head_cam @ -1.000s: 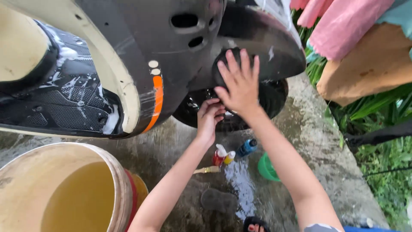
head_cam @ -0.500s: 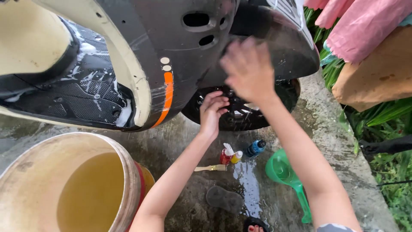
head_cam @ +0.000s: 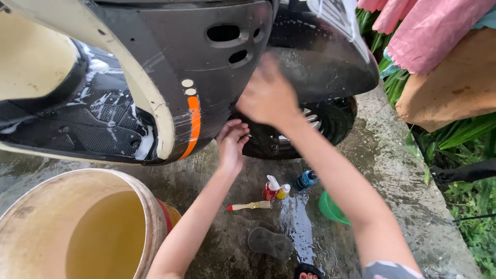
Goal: Washing a scooter using soap, water, a sponge, and a brush.
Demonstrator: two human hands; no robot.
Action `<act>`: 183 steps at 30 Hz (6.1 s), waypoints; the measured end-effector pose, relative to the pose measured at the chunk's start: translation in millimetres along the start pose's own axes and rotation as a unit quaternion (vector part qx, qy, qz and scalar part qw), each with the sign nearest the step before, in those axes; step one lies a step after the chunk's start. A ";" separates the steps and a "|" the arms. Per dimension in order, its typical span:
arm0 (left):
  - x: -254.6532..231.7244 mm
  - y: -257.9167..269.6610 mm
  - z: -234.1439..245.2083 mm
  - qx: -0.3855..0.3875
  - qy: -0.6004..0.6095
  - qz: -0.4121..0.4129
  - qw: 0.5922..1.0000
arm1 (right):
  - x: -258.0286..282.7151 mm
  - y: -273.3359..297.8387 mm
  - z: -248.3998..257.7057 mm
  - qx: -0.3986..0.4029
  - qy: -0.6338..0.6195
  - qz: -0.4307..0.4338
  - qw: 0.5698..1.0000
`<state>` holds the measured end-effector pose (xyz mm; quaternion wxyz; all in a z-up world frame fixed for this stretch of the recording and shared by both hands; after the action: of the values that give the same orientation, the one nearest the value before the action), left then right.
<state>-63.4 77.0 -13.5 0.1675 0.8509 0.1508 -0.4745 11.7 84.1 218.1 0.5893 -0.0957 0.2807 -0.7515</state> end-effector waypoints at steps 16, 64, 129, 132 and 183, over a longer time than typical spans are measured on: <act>-32.7 10.5 -4.3 -0.034 0.156 -0.024 0.987 | 8.7 35.9 8.7 -0.070 -0.084 0.014 0.994; -42.4 7.8 -34.2 0.056 0.093 -0.022 0.994 | -363.3 99.5 -45.5 -0.122 -0.631 -0.334 0.690; -59.7 41.2 -18.5 -0.059 -0.114 -0.192 0.973 | -52.8 44.1 69.3 -0.282 0.038 -0.286 0.915; -44.6 36.6 -18.5 -0.086 -0.037 -0.176 0.980 | -40.7 6.9 23.9 -0.184 0.051 -0.323 0.927; -271.3 182.6 -7.4 -0.150 -0.277 -0.570 0.758 | 49.3 -8.0 73.4 -0.358 -0.113 -0.056 0.925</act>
<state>-118.7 -110.4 248.8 0.0258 0.4027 0.6244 -0.6688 25.7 16.2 273.7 0.5004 -0.3999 0.4568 -0.6173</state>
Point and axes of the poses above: each hand's wrist, its own y-axis away from the middle knuckle, its own z-axis out of the back of the hand, x = y × z, the point moved 10 cm from there along -y, towards the middle knuckle, and after that the axes turned 10 degrees about -y, right-handed, at the moved point
